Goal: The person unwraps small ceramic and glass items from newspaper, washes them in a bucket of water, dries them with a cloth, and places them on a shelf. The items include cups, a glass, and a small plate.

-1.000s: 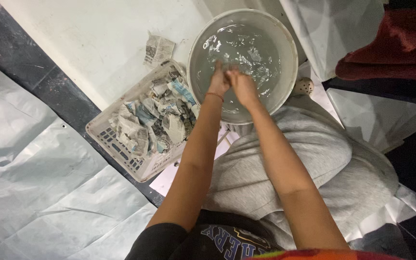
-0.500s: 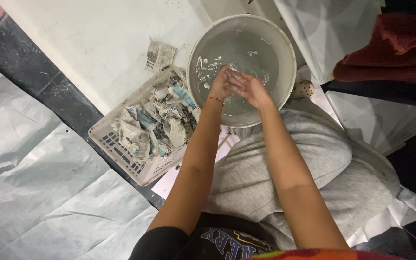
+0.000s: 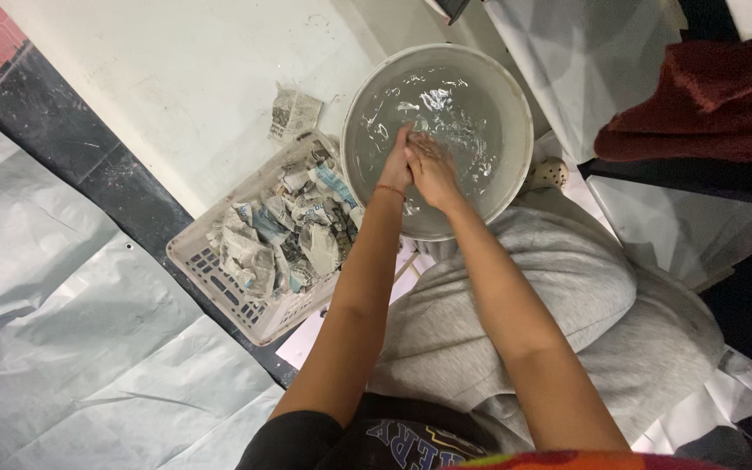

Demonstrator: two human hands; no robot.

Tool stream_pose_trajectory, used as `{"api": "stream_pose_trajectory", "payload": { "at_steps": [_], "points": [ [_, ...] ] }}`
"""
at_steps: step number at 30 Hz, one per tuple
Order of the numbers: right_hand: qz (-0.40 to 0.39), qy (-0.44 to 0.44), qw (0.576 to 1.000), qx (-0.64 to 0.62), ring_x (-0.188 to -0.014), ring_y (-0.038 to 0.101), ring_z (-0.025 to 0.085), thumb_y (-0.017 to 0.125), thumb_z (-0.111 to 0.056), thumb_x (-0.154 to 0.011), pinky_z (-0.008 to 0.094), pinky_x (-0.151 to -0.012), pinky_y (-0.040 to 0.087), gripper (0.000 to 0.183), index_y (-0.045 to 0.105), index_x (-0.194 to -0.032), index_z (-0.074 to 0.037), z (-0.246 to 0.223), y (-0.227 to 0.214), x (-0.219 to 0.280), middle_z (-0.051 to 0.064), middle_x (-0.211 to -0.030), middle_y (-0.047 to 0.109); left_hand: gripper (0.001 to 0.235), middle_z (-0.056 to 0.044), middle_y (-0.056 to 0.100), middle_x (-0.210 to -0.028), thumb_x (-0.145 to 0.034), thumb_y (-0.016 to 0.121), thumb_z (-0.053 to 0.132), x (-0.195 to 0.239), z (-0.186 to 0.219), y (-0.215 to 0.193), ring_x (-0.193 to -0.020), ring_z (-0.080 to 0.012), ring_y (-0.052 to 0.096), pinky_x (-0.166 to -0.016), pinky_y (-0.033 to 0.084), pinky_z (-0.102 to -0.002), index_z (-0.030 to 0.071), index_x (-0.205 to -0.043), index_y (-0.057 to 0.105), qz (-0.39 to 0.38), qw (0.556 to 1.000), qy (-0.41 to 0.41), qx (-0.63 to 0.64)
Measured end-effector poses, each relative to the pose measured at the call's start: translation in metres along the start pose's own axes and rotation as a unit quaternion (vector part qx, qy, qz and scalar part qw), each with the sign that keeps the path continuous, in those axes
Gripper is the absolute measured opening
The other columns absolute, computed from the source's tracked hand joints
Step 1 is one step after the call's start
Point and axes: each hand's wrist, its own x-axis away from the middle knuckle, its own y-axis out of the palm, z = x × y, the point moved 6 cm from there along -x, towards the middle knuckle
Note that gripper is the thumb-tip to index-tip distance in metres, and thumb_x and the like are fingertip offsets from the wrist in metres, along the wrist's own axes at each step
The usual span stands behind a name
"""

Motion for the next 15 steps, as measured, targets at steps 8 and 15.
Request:
{"api": "stream_pose_trajectory", "payload": {
  "at_steps": [8, 15],
  "points": [
    [0.103, 0.202, 0.813, -0.536, -0.088, 0.076, 0.019, 0.061, -0.035, -0.102, 0.035, -0.083, 0.063, 0.031, 0.065, -0.112, -0.007, 0.073, 0.043, -0.02, 0.006, -0.096, 0.078, 0.021, -0.008, 0.065, -0.11, -0.101, 0.067, 0.028, 0.014, 0.033, 0.019, -0.094, -0.0205, 0.06, -0.081, 0.051, -0.034, 0.01, -0.111, 0.062, -0.071, 0.974, 0.216, 0.02],
    [0.143, 0.397, 0.7, -0.576, -0.054, 0.055, 0.018, 0.035, -0.048, -0.108, 0.036, -0.057, 0.055, 0.049, 0.054, -0.084, -0.01, 0.127, 0.063, -0.007, 0.003, -0.066, 0.058, 0.047, -0.01, 0.062, -0.094, -0.099, 0.064, 0.054, 0.022, 0.016, 0.03, -0.091, -0.0244, 0.062, -0.093, 0.046, -0.045, 0.008, -0.1, 0.056, -0.027, 0.973, 0.214, -0.08]
  ]
}}
